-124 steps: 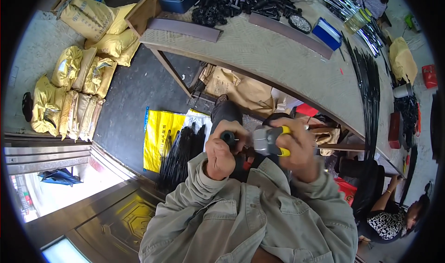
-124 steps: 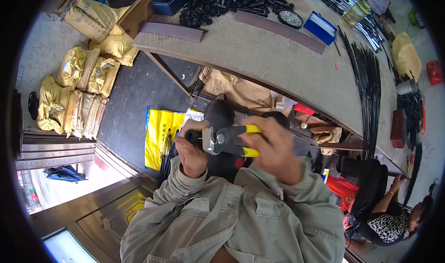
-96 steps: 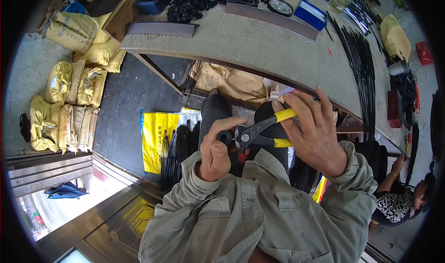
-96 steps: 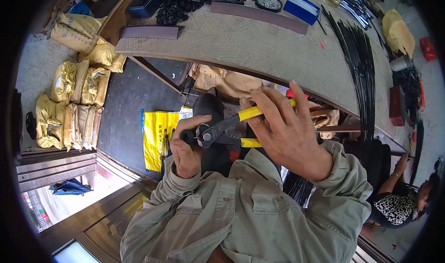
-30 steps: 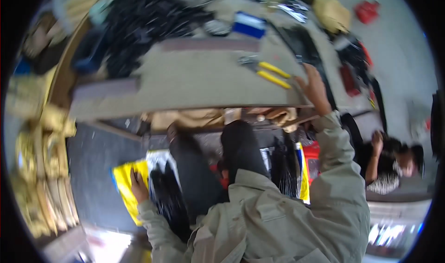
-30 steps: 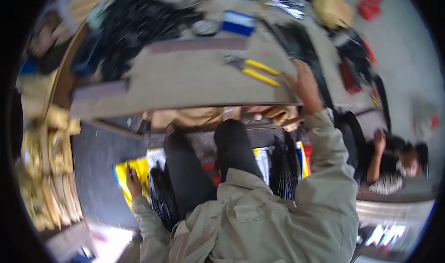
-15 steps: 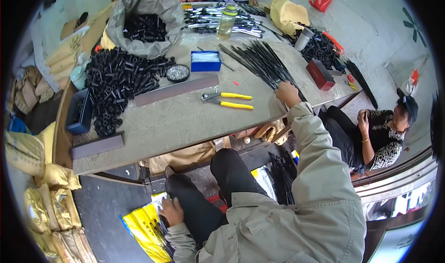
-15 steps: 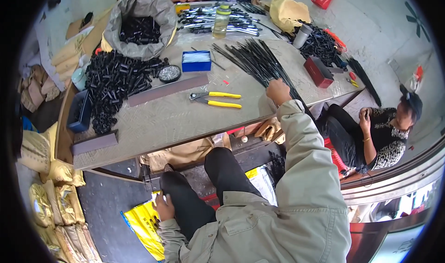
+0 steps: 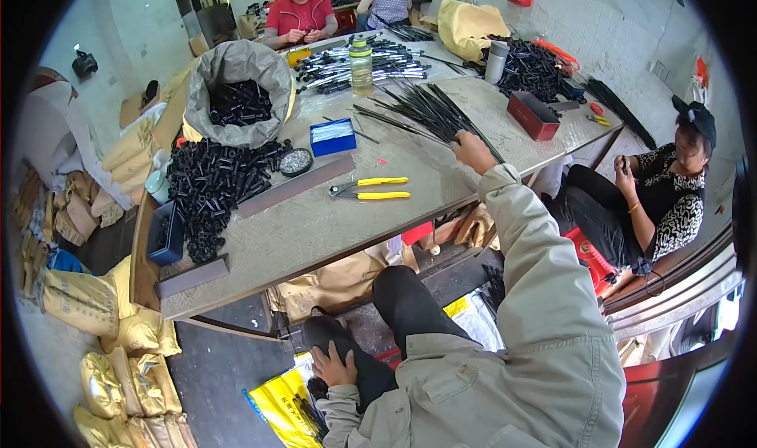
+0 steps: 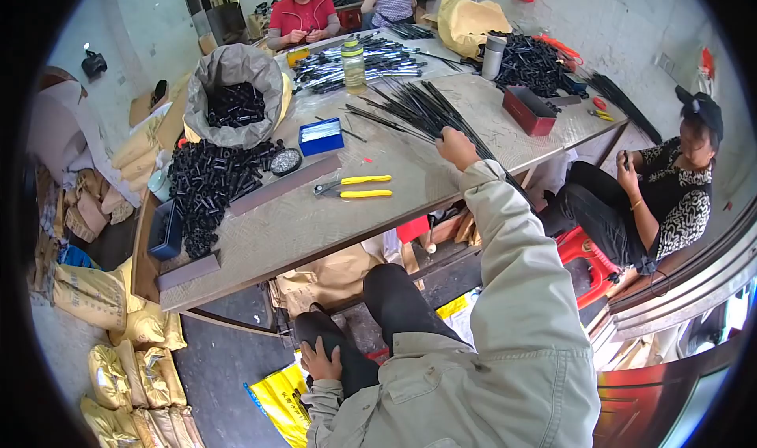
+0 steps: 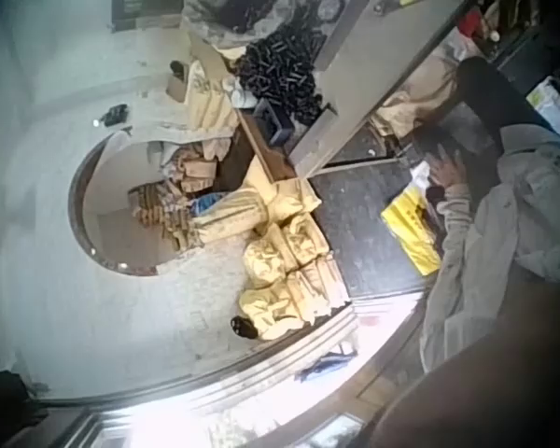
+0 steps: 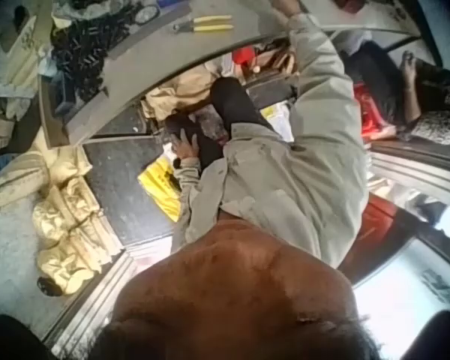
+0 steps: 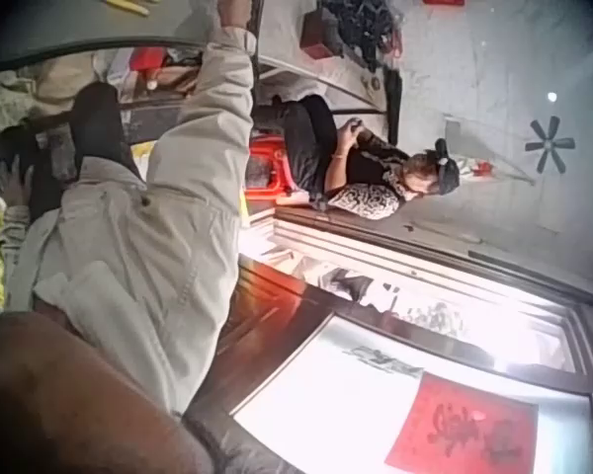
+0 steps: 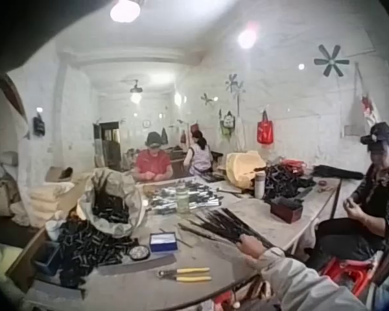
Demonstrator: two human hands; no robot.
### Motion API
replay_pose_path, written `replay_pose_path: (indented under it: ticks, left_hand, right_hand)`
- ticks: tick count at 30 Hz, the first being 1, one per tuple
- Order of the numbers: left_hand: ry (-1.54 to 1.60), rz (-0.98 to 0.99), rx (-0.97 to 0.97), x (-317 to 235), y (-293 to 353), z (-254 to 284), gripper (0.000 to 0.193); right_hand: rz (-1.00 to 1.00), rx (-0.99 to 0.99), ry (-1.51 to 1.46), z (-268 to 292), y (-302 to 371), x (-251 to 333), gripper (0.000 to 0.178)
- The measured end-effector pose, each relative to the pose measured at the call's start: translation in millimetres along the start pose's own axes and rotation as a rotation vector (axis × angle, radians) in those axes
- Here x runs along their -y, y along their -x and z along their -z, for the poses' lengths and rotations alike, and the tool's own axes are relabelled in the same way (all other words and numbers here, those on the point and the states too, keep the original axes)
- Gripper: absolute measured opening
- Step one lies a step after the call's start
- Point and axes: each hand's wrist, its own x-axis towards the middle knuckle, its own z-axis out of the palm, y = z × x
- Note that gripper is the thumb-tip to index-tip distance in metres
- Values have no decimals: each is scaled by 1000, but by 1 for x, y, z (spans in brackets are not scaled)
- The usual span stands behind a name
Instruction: Assembling wire bundles by cutting them with pliers and attaching plastic connector components at a factory workbench.
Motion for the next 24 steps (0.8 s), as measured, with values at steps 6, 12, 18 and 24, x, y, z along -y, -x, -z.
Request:
replay_pose_path:
  ticks: [6, 12, 18, 24]
  left_hand:
    - [26, 33, -4, 10, 0, 0, 56]
    - [-9, 28, -6, 2, -5, -5, 56]
    - [7, 39, -43, 0, -6, -6, 56]
    - [-46, 35, -19, -12, -4, 8, 52]
  right_hand:
    - [-256, 205, -521, 19, -11, 48, 32]
    - [-59, -91, -1030, 40, -74, 110, 27]
    - [226, -500, -1031, 58, -135, 150, 26]
    - [322, -544, -878, -25, -79, 129, 19]
